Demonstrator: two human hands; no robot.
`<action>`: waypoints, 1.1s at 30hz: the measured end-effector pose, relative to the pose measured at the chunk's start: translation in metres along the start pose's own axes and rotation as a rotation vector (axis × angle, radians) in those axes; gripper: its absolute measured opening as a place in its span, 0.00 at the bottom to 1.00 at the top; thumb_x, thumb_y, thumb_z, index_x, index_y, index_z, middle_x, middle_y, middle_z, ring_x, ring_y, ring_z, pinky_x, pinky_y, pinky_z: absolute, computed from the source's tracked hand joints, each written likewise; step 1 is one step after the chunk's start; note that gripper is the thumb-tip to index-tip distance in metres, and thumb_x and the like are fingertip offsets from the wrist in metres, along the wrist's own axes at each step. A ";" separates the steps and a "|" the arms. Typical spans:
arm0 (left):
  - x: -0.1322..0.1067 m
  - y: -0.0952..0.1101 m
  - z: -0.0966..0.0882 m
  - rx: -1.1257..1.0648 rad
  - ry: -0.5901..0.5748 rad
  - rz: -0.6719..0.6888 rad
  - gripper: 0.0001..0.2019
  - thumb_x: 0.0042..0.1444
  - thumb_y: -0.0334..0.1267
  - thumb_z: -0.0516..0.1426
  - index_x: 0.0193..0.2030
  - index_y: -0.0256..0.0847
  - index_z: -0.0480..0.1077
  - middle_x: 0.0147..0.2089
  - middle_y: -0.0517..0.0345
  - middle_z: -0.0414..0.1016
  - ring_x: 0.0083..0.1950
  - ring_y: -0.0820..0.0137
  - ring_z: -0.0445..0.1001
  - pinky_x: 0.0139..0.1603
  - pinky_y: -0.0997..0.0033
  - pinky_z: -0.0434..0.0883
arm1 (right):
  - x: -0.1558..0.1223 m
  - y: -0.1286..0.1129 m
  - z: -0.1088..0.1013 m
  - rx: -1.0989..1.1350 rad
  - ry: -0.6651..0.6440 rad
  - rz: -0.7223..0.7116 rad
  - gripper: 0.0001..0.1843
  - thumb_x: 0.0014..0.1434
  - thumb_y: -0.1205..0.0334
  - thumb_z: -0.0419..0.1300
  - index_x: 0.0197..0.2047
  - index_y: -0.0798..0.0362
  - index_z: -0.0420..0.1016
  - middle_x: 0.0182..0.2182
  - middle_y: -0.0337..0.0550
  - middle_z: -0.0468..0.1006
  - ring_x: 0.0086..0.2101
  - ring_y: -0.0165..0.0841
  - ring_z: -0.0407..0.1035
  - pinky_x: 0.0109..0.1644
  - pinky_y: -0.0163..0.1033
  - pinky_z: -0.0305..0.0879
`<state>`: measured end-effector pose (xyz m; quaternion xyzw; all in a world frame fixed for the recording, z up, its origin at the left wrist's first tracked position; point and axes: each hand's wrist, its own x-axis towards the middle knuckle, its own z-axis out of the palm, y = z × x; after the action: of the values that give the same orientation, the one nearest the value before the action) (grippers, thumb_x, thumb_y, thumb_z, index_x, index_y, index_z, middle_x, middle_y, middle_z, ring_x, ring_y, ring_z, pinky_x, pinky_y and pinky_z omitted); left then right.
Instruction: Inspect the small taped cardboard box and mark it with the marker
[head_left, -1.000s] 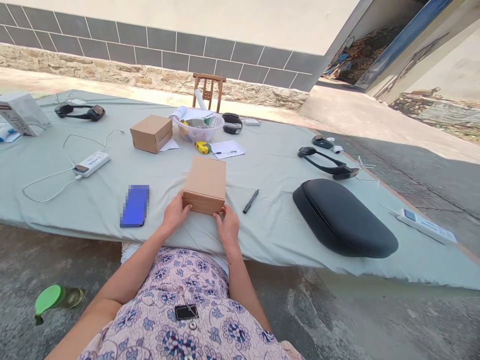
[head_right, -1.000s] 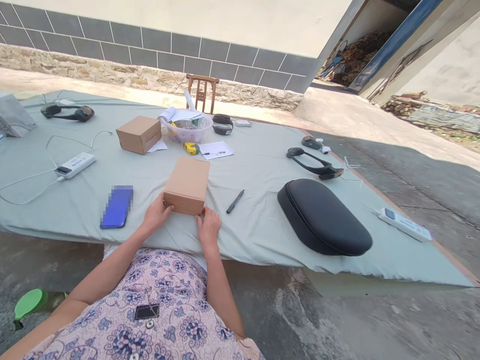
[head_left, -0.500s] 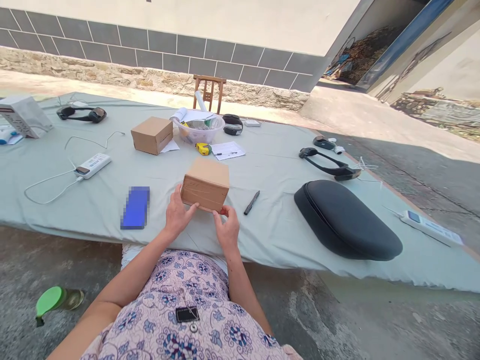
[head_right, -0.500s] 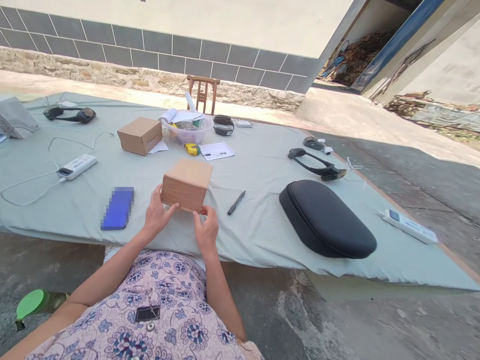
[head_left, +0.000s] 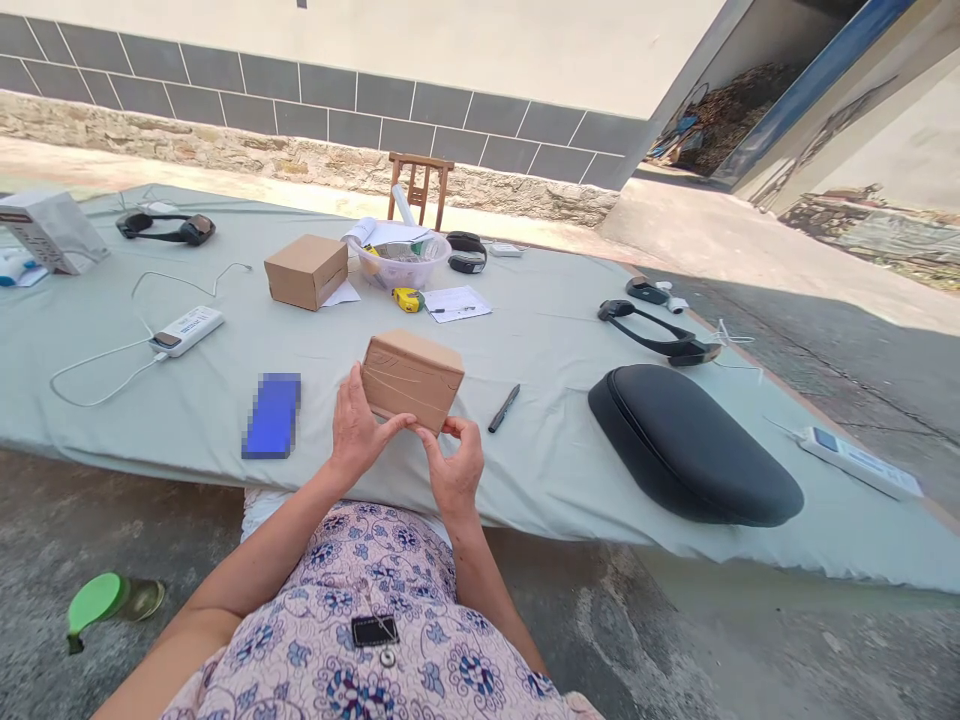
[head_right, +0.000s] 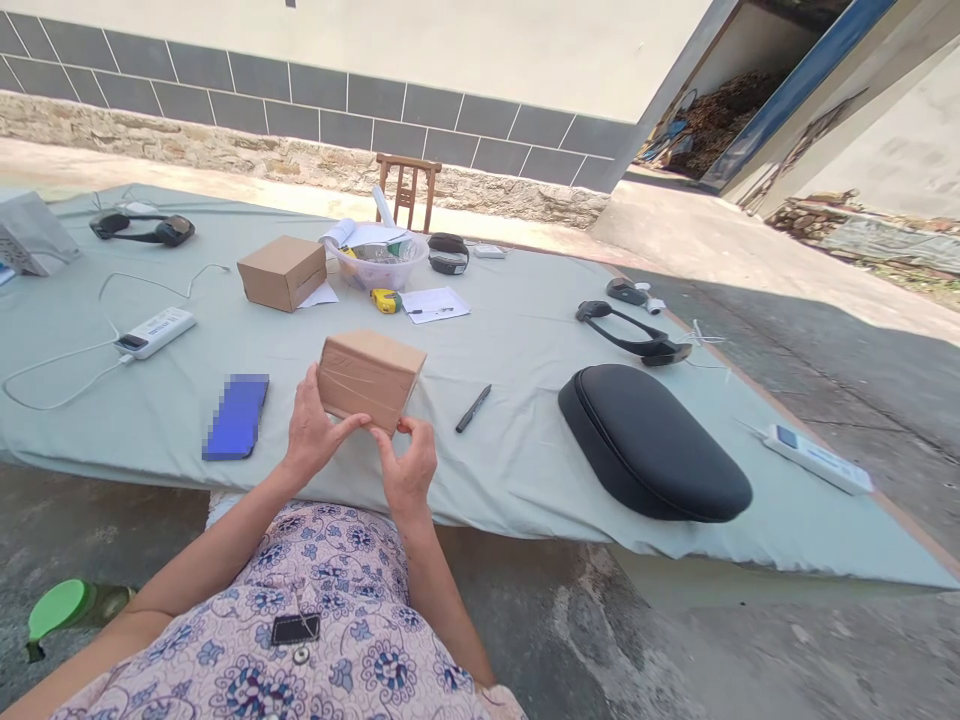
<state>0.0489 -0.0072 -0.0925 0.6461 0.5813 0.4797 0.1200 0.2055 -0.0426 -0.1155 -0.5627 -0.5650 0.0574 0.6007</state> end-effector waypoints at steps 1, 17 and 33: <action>0.000 -0.001 0.000 -0.003 0.004 0.005 0.57 0.47 0.63 0.66 0.74 0.38 0.44 0.68 0.32 0.60 0.69 0.45 0.62 0.67 0.43 0.63 | 0.000 0.000 0.000 0.002 0.002 -0.003 0.20 0.58 0.42 0.64 0.41 0.51 0.71 0.34 0.41 0.76 0.37 0.36 0.71 0.43 0.42 0.70; 0.005 0.002 -0.014 -0.091 0.059 0.061 0.28 0.67 0.54 0.50 0.68 0.42 0.55 0.64 0.42 0.69 0.65 0.57 0.69 0.65 0.54 0.67 | 0.003 -0.017 -0.012 0.069 -0.008 -0.066 0.10 0.65 0.52 0.58 0.40 0.50 0.70 0.32 0.40 0.76 0.33 0.33 0.71 0.40 0.40 0.71; 0.005 0.001 -0.029 0.037 -0.167 0.187 0.67 0.33 0.73 0.65 0.75 0.41 0.44 0.72 0.31 0.53 0.74 0.40 0.54 0.70 0.39 0.57 | 0.009 -0.023 -0.019 0.330 -0.312 0.197 0.42 0.60 0.52 0.64 0.71 0.50 0.51 0.22 0.30 0.78 0.23 0.33 0.75 0.33 0.39 0.74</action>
<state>0.0271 -0.0148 -0.0746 0.7373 0.5152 0.4228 0.1109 0.2098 -0.0556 -0.0877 -0.4937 -0.5765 0.2933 0.5813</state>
